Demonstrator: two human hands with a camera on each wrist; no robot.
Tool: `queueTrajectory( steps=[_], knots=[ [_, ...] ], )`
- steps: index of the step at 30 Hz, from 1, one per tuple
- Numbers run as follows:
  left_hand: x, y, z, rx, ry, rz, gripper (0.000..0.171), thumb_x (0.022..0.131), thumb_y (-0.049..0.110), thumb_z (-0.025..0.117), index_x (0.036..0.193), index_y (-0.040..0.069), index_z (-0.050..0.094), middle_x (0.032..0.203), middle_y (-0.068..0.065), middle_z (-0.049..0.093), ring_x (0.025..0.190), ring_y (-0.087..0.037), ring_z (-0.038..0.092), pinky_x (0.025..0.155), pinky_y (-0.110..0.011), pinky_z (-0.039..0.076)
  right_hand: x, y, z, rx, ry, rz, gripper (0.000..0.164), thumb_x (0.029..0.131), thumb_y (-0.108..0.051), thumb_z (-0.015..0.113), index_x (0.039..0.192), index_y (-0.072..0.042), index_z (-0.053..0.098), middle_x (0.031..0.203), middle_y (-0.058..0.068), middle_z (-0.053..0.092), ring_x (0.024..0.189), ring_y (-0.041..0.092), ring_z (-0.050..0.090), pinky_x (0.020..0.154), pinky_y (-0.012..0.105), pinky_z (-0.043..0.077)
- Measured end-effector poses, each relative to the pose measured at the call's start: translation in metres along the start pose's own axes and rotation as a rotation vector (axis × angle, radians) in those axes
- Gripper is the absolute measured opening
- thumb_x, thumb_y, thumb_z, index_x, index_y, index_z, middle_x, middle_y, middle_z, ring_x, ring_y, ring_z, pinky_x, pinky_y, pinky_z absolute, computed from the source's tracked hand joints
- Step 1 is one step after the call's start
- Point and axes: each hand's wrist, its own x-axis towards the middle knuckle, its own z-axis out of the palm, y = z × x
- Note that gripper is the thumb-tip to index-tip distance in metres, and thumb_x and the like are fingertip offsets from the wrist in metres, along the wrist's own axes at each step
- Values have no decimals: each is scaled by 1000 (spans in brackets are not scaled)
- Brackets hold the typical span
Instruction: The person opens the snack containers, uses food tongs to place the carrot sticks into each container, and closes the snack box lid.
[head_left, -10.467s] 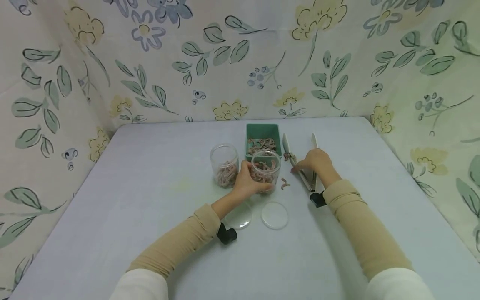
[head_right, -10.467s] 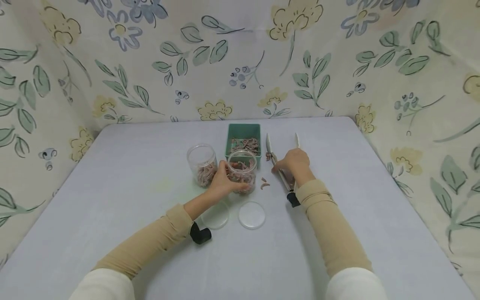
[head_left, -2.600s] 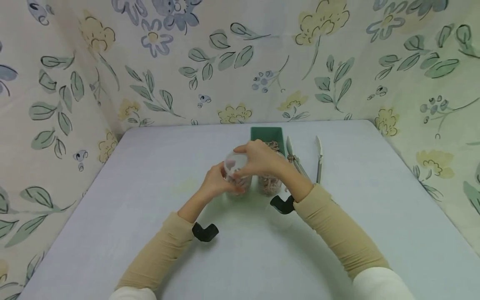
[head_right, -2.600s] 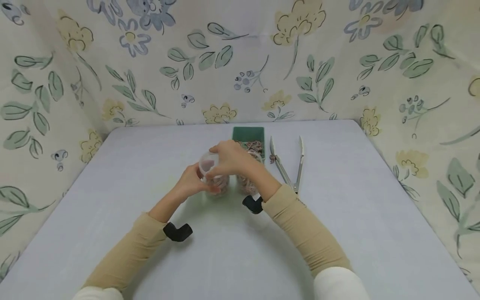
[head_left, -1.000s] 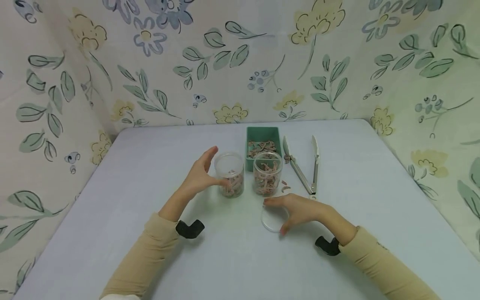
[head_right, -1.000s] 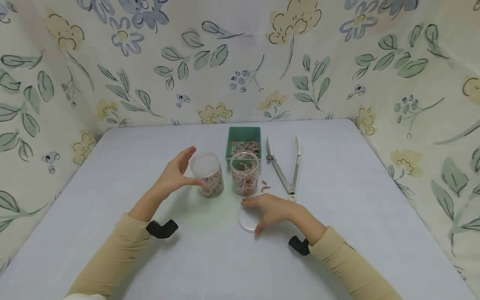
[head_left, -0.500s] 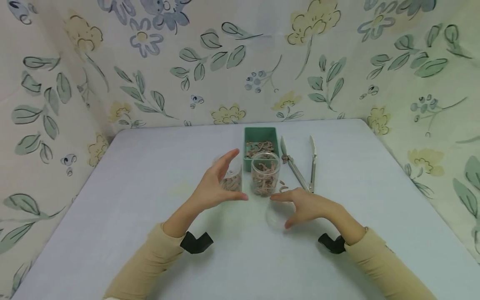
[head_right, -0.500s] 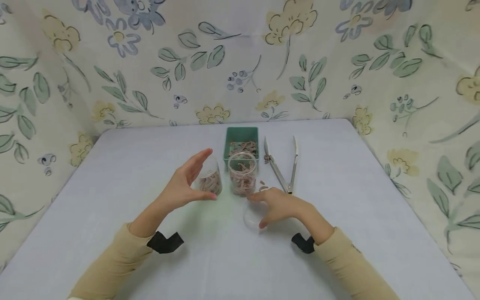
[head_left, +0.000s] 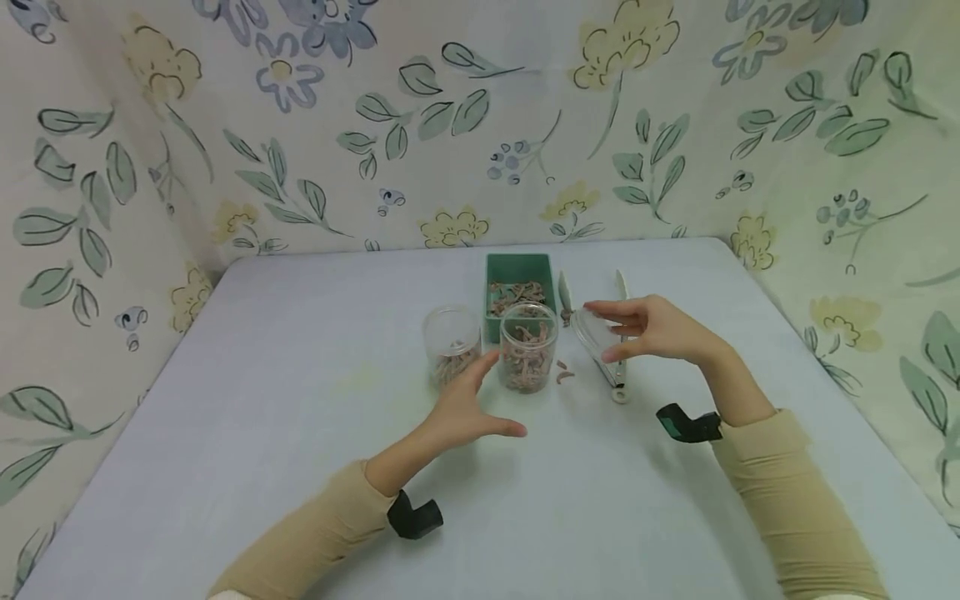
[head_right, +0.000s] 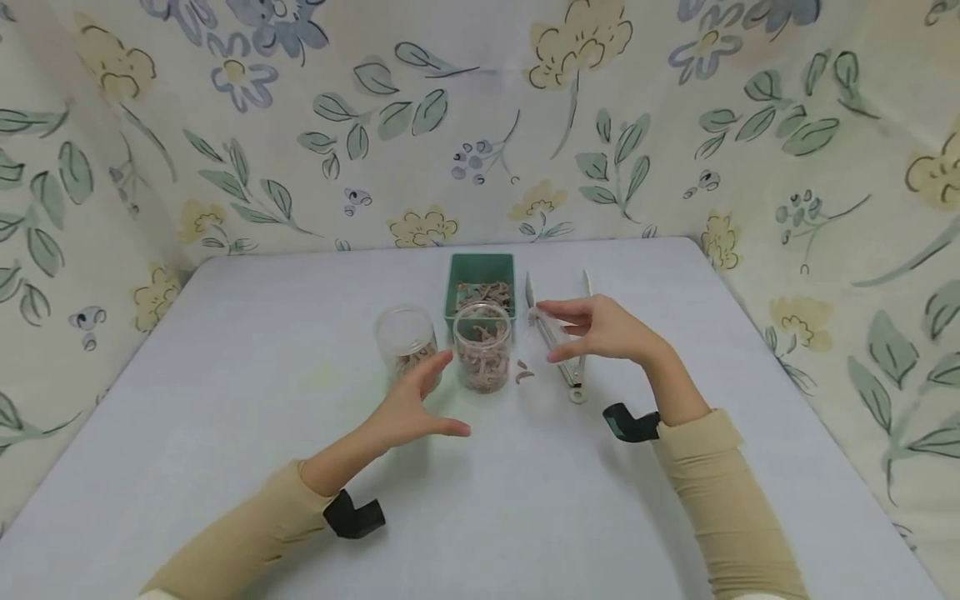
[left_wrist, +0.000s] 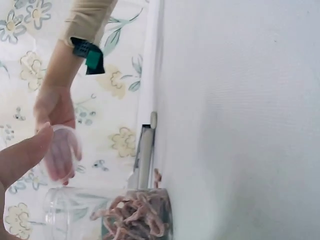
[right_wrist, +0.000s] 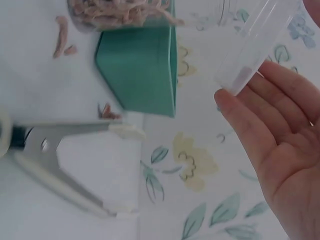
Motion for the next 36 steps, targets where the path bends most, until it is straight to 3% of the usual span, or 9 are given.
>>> queueTrajectory(
  steps=[5,10,17,23,27,31,36],
  knots=[
    [19,-5,16,-24,96,-187,110,70,21,89,154,2,20,156,-17,28,141,-37,28,110,-54,30,25,-8,7,19,-1,-12,72,81,-8,79,142,6,44,146,22,42,130,40,44,102,42,41],
    [40,-7,29,-112,170,-255,107,73,19,87,155,5,20,156,-16,27,142,-38,25,111,-55,27,44,-14,15,13,-10,-13,71,81,-7,79,141,6,45,147,19,42,135,35,40,104,41,40],
    [56,-11,38,-182,271,-229,91,73,15,86,148,6,35,144,-15,45,134,-35,39,109,-52,32,56,-24,20,-98,-7,-18,70,79,-12,81,139,2,49,145,18,45,128,35,47,101,44,43],
    [64,-12,42,-190,314,-222,86,73,16,86,144,4,40,139,-16,50,130,-35,44,106,-50,36,58,-29,21,-136,-10,-21,70,79,-15,81,140,1,50,144,18,46,125,37,50,100,48,44],
    [58,-11,41,-138,293,-156,82,74,21,86,143,4,44,138,-16,51,126,-33,48,102,-51,41,54,-30,16,-118,-58,-41,69,80,-13,80,139,4,49,145,20,45,130,37,46,103,46,42],
    [46,-7,33,-55,248,-34,81,73,24,87,141,4,48,137,-15,54,125,-33,50,100,-52,43,44,-32,8,-78,-121,-80,67,80,-7,79,138,7,49,144,22,45,133,37,42,104,45,40],
    [33,-2,22,-1,143,31,82,70,26,89,139,1,51,137,-14,55,124,-30,53,100,-45,45,34,-37,3,-62,-200,-148,70,77,-8,82,137,7,49,143,21,47,133,38,41,104,48,39]
  ],
)
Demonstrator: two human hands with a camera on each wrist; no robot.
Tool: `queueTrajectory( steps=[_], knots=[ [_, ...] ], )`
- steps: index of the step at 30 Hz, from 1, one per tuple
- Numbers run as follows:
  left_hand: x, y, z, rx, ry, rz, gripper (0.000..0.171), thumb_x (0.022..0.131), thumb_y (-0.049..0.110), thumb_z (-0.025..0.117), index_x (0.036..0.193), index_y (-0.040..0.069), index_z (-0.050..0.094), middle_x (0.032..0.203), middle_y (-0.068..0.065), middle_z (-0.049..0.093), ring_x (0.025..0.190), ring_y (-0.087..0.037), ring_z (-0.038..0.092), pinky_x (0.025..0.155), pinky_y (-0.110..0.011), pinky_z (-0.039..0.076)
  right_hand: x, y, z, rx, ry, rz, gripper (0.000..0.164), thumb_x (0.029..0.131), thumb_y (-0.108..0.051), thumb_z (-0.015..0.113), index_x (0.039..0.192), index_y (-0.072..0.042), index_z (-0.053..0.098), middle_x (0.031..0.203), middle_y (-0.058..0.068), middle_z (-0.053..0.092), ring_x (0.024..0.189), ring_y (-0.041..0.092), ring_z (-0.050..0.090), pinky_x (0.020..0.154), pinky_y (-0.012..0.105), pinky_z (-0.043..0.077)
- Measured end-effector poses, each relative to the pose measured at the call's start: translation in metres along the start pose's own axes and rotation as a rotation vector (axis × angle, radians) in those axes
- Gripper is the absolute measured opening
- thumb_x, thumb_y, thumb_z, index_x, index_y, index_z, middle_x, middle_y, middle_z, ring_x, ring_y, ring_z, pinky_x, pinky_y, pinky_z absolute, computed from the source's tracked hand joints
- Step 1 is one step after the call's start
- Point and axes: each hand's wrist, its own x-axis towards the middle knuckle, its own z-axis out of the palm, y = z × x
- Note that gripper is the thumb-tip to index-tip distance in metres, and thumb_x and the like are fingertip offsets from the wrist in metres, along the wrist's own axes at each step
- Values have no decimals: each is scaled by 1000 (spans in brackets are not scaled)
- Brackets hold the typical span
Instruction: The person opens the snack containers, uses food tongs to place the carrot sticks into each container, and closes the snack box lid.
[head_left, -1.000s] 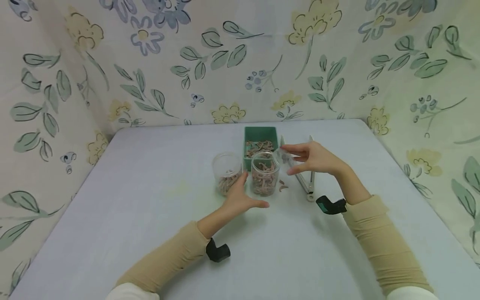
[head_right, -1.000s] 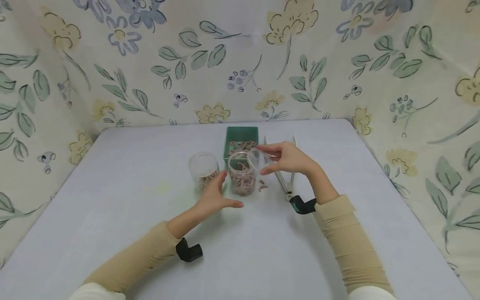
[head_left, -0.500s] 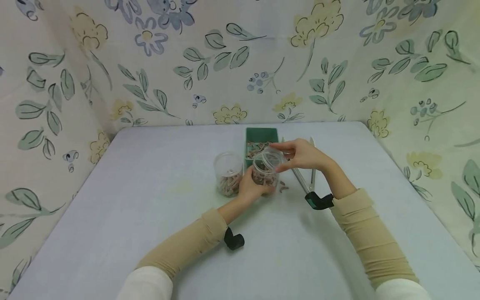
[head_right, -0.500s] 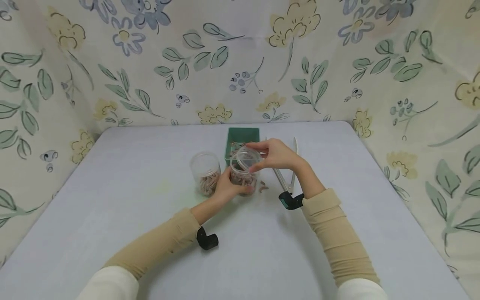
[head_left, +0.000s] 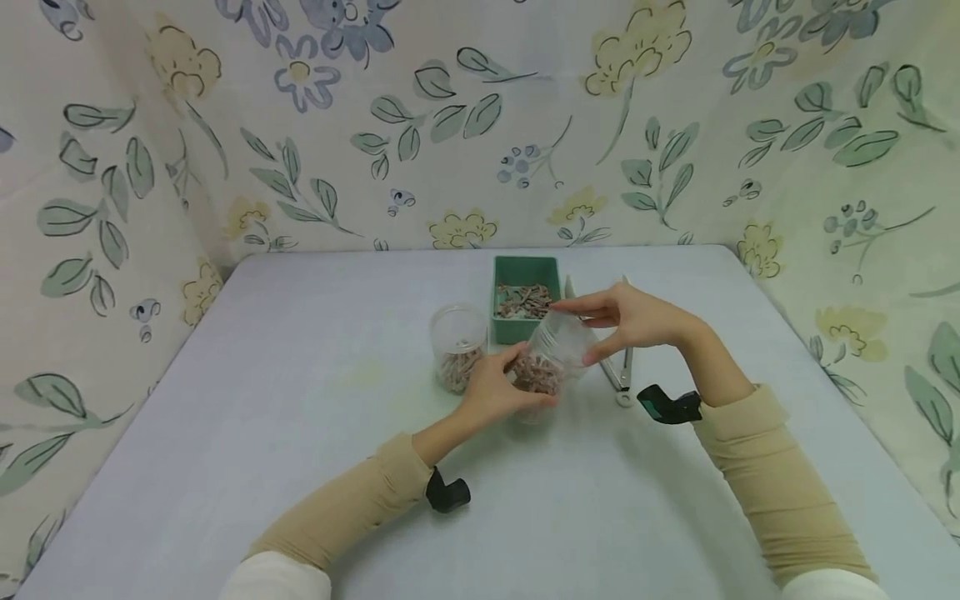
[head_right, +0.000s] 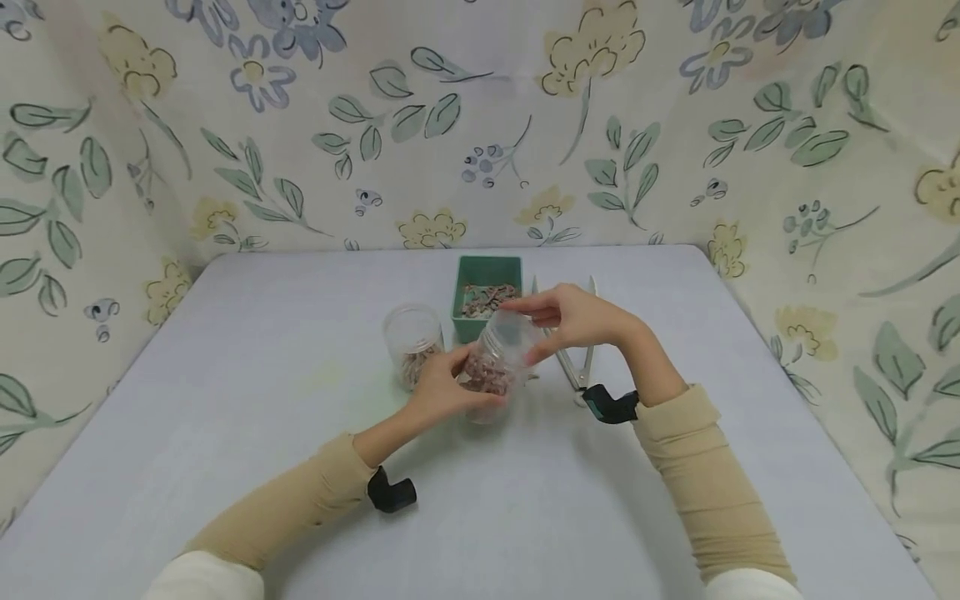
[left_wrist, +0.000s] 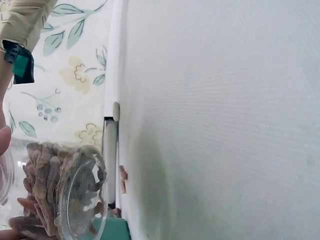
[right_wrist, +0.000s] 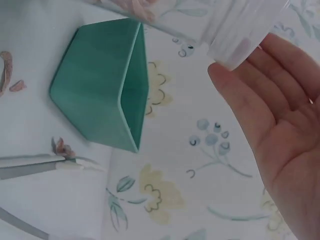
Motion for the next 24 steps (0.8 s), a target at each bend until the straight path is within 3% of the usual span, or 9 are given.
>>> queueTrajectory(
  steps=[6,12,16,22,24],
  knots=[
    [-8,9,-13,-49,-151,-5,71,71,22,88,132,4,59,131,-9,60,121,-24,56,98,-38,48,-7,-9,1,-8,-66,-60,73,76,-14,84,138,6,50,143,19,48,135,37,38,105,46,38],
    [-12,13,-21,-44,-203,23,71,70,21,89,132,3,59,132,-9,60,120,-23,57,97,-36,48,-8,-14,3,-9,-93,-88,73,77,-12,83,137,8,49,142,21,48,134,39,38,104,49,39],
    [-13,15,-21,-13,-171,12,73,70,23,89,133,4,58,132,-9,60,120,-24,56,97,-39,48,-8,-16,5,-18,-63,-61,69,78,-11,82,136,8,50,141,21,49,133,39,41,103,49,40],
    [-15,18,-12,141,10,-3,79,66,31,91,132,3,59,126,-13,63,114,-30,58,93,-45,49,-6,-20,17,-60,81,82,62,81,-14,80,133,8,54,137,20,53,125,35,52,96,43,49],
    [-15,17,-9,160,39,-11,79,65,31,91,131,2,58,125,-14,63,113,-31,57,94,-46,48,-5,-24,23,-80,122,152,61,83,-19,78,133,8,54,136,21,53,122,35,54,95,45,49]
  ],
)
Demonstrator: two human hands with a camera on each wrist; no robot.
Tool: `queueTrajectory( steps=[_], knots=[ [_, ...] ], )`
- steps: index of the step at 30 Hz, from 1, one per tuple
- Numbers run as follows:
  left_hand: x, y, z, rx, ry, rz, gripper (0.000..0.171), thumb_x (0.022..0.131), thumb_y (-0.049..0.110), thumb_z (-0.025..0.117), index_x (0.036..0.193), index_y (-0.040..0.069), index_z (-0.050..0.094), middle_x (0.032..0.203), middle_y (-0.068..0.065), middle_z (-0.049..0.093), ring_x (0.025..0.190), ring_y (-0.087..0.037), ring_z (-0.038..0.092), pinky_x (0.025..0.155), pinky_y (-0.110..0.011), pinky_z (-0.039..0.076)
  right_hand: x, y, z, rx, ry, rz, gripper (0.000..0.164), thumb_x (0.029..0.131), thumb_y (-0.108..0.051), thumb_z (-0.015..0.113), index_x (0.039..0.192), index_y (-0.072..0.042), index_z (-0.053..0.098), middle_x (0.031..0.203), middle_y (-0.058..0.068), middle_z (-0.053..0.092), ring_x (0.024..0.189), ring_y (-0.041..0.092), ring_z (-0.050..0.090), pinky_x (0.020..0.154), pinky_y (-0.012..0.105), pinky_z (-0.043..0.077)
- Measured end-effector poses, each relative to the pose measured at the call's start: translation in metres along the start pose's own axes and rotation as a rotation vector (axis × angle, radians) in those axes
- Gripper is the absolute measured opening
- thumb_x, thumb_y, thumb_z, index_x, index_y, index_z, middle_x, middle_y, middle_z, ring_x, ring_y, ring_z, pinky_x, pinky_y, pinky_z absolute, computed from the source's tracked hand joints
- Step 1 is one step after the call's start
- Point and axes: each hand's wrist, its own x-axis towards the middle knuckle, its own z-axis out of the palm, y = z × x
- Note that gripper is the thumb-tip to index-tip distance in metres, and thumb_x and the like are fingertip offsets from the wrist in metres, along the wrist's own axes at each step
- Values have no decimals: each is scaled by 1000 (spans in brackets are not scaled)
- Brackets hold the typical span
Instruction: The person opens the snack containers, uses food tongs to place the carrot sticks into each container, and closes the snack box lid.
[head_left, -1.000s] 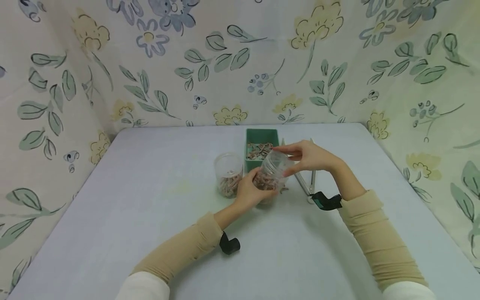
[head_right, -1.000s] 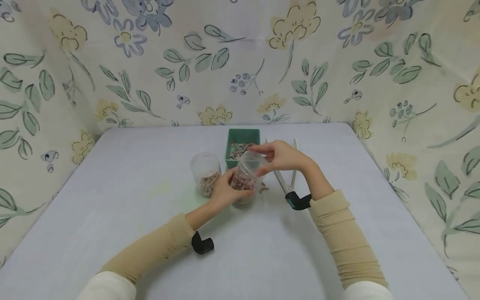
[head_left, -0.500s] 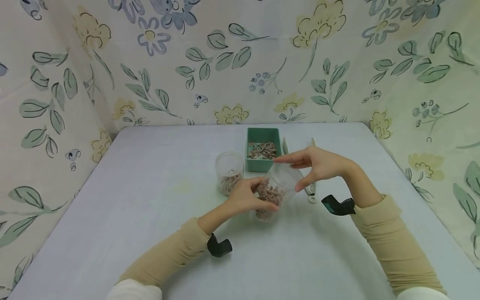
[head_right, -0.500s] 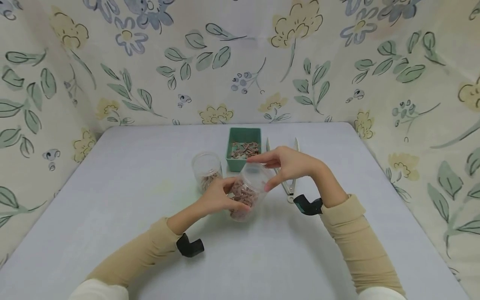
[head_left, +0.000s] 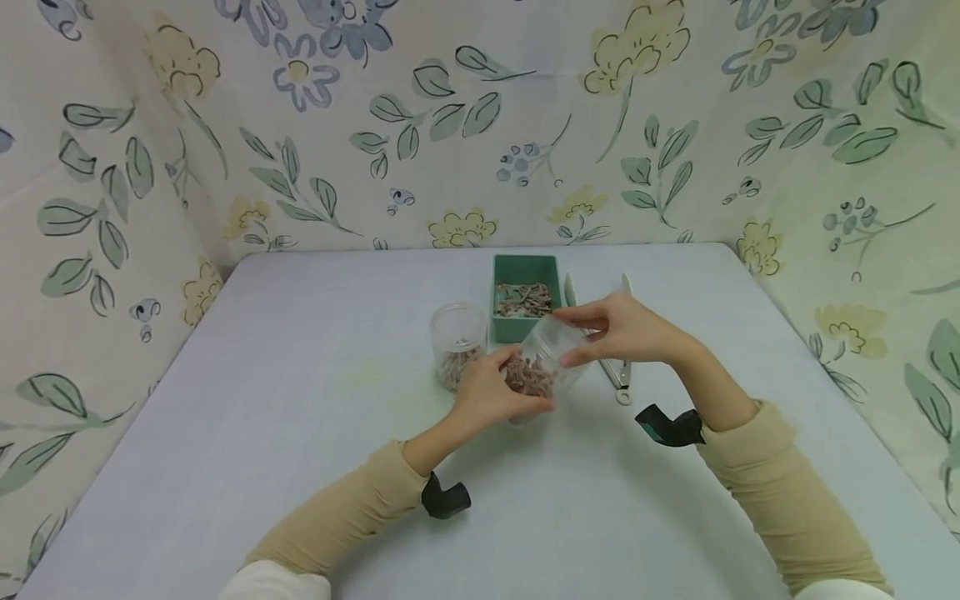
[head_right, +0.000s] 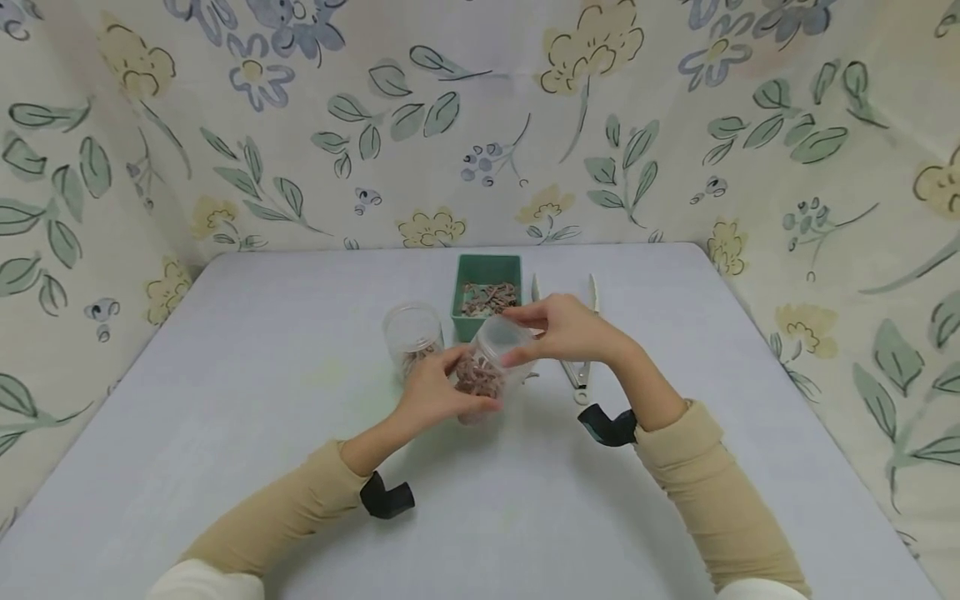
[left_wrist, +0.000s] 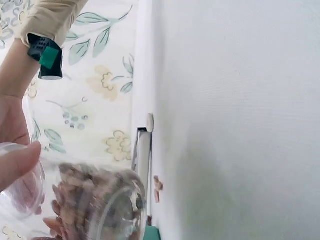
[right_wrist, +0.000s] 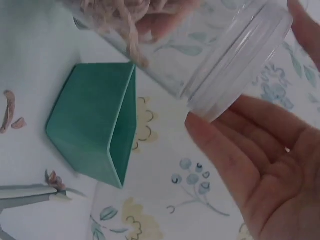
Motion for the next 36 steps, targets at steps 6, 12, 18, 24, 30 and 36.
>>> queueTrajectory(
  steps=[6,12,18,24,30,36],
  knots=[
    [4,-11,1,-153,-101,-13,73,66,20,91,130,3,61,127,-11,63,118,-27,57,97,-42,47,-5,-11,2,-94,-42,124,71,88,-38,71,139,6,48,141,21,49,123,40,52,96,53,46],
    [6,-15,-5,-367,-309,-50,67,68,9,88,130,7,62,127,-3,64,125,-19,53,103,-34,43,-10,-5,-11,22,-179,-100,82,83,-22,79,146,6,36,150,23,36,135,41,37,106,58,32],
    [5,-12,-9,-434,-381,-57,62,72,9,85,130,8,61,121,-1,66,116,-14,59,94,-32,48,-5,3,-6,54,-225,-210,76,79,-16,82,142,6,44,145,22,44,135,37,39,105,56,35],
    [8,-9,-2,-332,-180,-63,65,70,17,89,127,4,62,132,-5,59,129,-23,49,104,-41,42,-1,1,7,-24,18,-11,65,84,-24,78,136,4,52,132,18,58,108,29,63,91,45,51],
    [10,-9,0,-292,-123,-94,75,69,18,90,134,2,57,138,-10,55,130,-29,48,105,-43,41,-2,-4,14,-64,78,90,74,89,-41,69,144,2,44,94,18,66,75,28,61,81,45,51],
    [12,-12,-5,-422,-284,-99,62,69,7,88,126,8,64,127,-3,63,128,-20,51,105,-37,42,-7,9,1,101,-80,-129,77,85,-17,76,148,2,35,152,20,34,140,35,30,110,57,26]
  ],
)
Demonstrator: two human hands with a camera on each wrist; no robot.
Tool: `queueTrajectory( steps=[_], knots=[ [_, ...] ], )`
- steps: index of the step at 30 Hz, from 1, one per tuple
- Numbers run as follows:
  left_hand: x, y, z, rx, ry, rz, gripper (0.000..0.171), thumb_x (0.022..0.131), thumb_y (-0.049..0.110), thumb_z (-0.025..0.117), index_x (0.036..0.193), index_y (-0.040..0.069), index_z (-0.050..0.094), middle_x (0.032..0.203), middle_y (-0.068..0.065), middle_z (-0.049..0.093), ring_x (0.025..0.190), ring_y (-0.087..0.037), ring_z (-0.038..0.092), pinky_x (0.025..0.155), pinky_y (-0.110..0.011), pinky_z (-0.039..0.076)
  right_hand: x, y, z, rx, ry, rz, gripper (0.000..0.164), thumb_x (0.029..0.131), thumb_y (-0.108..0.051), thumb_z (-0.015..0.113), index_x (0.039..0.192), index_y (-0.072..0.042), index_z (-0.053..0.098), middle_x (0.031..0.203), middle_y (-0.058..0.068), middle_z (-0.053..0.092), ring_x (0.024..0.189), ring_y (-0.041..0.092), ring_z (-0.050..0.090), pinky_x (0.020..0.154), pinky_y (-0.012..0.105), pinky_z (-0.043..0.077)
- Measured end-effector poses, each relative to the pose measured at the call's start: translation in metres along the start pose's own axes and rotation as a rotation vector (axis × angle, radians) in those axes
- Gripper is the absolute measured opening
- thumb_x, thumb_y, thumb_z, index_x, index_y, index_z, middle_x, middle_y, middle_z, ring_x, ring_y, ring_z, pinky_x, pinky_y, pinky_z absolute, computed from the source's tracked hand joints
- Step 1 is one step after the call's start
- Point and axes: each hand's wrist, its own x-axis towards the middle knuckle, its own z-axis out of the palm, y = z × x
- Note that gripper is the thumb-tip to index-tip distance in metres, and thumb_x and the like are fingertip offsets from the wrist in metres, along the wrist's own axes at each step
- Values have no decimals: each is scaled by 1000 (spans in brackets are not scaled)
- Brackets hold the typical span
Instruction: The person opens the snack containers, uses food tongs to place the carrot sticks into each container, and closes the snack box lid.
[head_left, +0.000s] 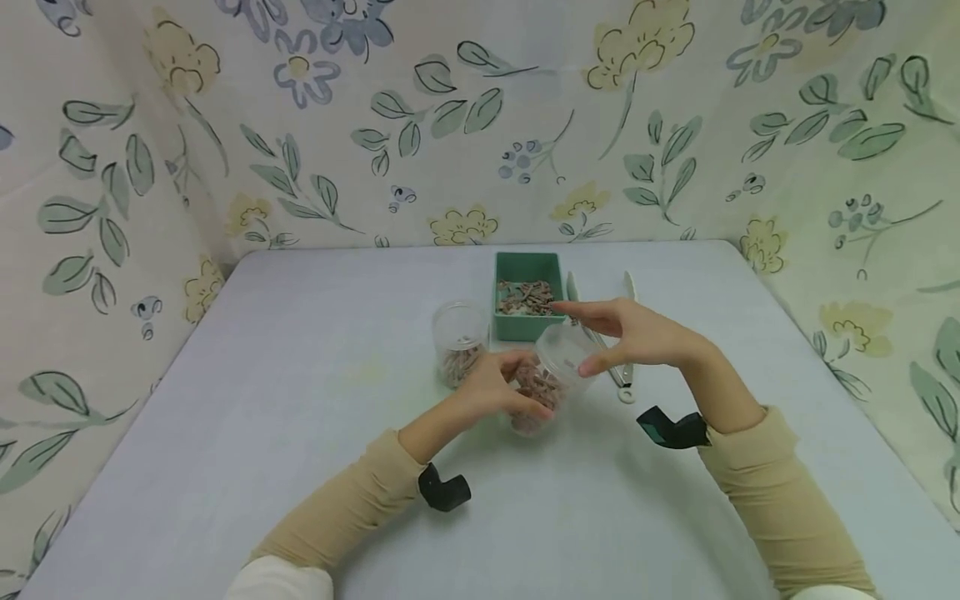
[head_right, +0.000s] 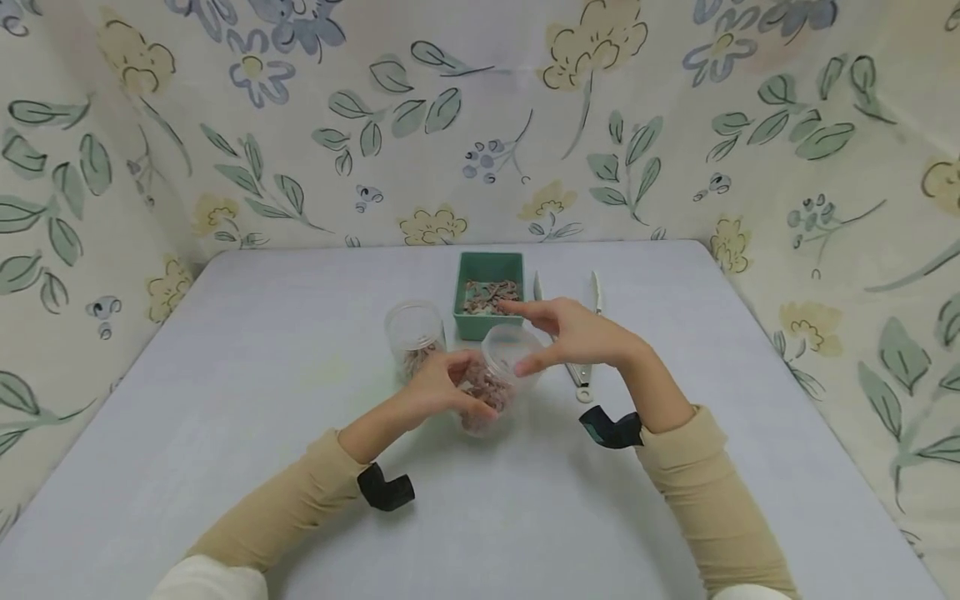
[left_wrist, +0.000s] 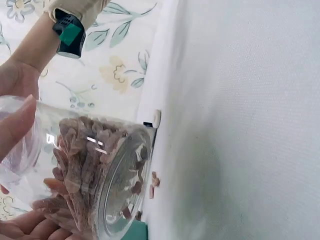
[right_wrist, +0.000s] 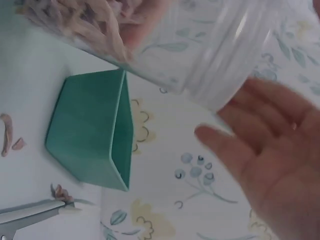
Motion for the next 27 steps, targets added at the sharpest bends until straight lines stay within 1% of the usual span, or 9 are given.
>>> queueTrajectory(
  steps=[4,6,8,12,13,17,20,24,27],
  knots=[
    [1,1,-1,-23,-72,-18,68,70,7,87,133,10,59,130,-1,62,128,-19,50,103,-37,43,1,5,-4,34,-107,-199,80,80,-6,79,146,8,35,150,24,35,141,20,31,111,40,32],
    [3,2,0,-21,-77,-8,67,71,8,87,132,9,60,129,-2,62,128,-19,50,103,-37,43,2,5,-3,31,-99,-220,79,80,-4,79,146,7,36,150,23,37,140,16,33,109,36,36],
    [4,3,3,-13,-39,-2,69,70,9,88,132,10,59,132,-2,60,131,-19,48,105,-37,41,3,4,-1,28,-40,-170,75,80,-4,78,144,5,40,148,20,41,138,19,37,108,41,37],
    [6,6,9,31,99,7,71,69,14,89,133,9,58,132,-5,59,131,-23,47,104,-40,42,7,0,5,-41,132,39,67,84,-17,77,142,-1,48,144,17,47,131,34,46,101,55,41],
    [6,7,11,42,140,-3,78,69,15,89,138,10,54,137,-5,55,133,-26,45,105,-41,41,8,-1,6,-67,163,84,65,85,-22,75,141,-2,49,144,18,46,130,37,46,101,57,40],
    [6,8,13,29,206,-5,80,70,17,89,141,11,52,138,-6,55,134,-28,44,105,-43,41,8,-5,9,-117,221,163,65,92,-36,67,145,-6,46,148,20,40,134,43,39,103,60,36],
    [6,6,10,-36,157,21,76,71,12,88,139,12,54,135,-2,57,133,-23,45,105,-40,41,6,-2,5,7,193,98,63,95,-29,63,148,-5,40,153,18,33,140,42,28,107,63,29],
    [7,4,7,-71,82,42,76,71,9,87,139,14,54,135,0,57,132,-18,46,105,-36,41,5,9,-1,192,96,-92,63,91,-11,66,146,2,38,152,12,38,142,24,29,111,39,33],
    [7,4,9,-68,86,79,73,71,7,87,137,10,56,135,-3,58,131,-18,47,106,-33,40,5,11,-1,201,85,-142,66,85,-3,71,144,6,41,148,12,45,140,16,34,108,25,34]
  ],
)
